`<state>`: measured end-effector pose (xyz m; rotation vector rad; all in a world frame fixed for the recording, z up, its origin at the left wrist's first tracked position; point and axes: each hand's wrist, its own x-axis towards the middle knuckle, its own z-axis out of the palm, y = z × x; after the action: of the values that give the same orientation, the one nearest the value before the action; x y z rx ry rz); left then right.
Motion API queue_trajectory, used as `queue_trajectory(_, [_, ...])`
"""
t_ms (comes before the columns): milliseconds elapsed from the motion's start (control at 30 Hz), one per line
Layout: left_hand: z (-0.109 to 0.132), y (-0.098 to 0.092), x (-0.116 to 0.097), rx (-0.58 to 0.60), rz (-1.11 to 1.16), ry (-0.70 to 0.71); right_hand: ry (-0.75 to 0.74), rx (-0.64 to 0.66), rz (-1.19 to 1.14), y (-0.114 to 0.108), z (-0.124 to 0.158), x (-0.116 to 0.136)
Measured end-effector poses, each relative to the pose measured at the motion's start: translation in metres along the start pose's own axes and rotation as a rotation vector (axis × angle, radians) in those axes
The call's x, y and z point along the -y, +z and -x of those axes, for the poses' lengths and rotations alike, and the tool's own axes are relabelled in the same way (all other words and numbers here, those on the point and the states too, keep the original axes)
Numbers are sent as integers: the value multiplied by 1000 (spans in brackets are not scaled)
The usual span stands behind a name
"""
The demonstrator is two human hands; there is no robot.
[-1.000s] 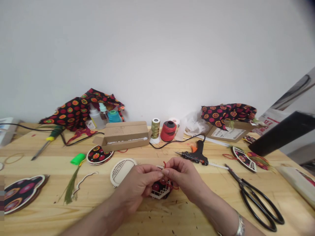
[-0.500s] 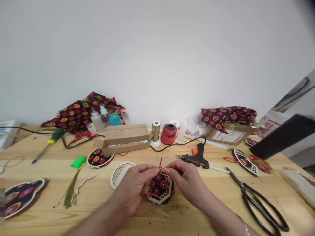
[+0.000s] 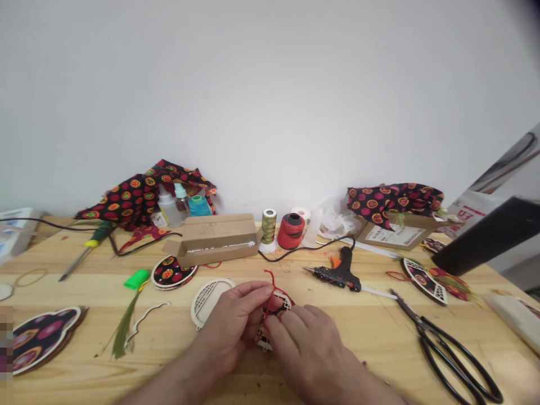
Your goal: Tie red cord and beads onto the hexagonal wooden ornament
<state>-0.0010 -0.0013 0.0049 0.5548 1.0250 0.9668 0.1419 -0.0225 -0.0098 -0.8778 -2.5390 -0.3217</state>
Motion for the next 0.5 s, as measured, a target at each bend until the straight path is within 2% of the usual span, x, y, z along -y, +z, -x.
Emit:
queue_trajectory(100, [-2, 0, 2, 22, 96, 5, -125, 66, 14, -5, -3, 2])
queue_trajectory(167, [-3, 1, 2, 49, 151, 25, -166, 15, -109, -11, -5, 0])
queue_trajectory(233, [-4, 2, 1, 58, 161, 29, -98, -90, -338, -16, -8, -5])
queue_trajectory(300, [-3, 2, 1, 50, 120, 25, 145, -224, -578, -16, -10, -12])
queue_trajectory(367, [-3, 0, 2, 38, 53, 25, 455, -355, -762, -13, -12, -19])
queue_trajectory(400, [-4, -1, 3, 36, 15, 29, 583, -357, -877, -10, -14, -23])
queue_trajectory(500, [-4, -3, 7, 50, -100, 47, 878, -208, -1289, -2, -18, -28])
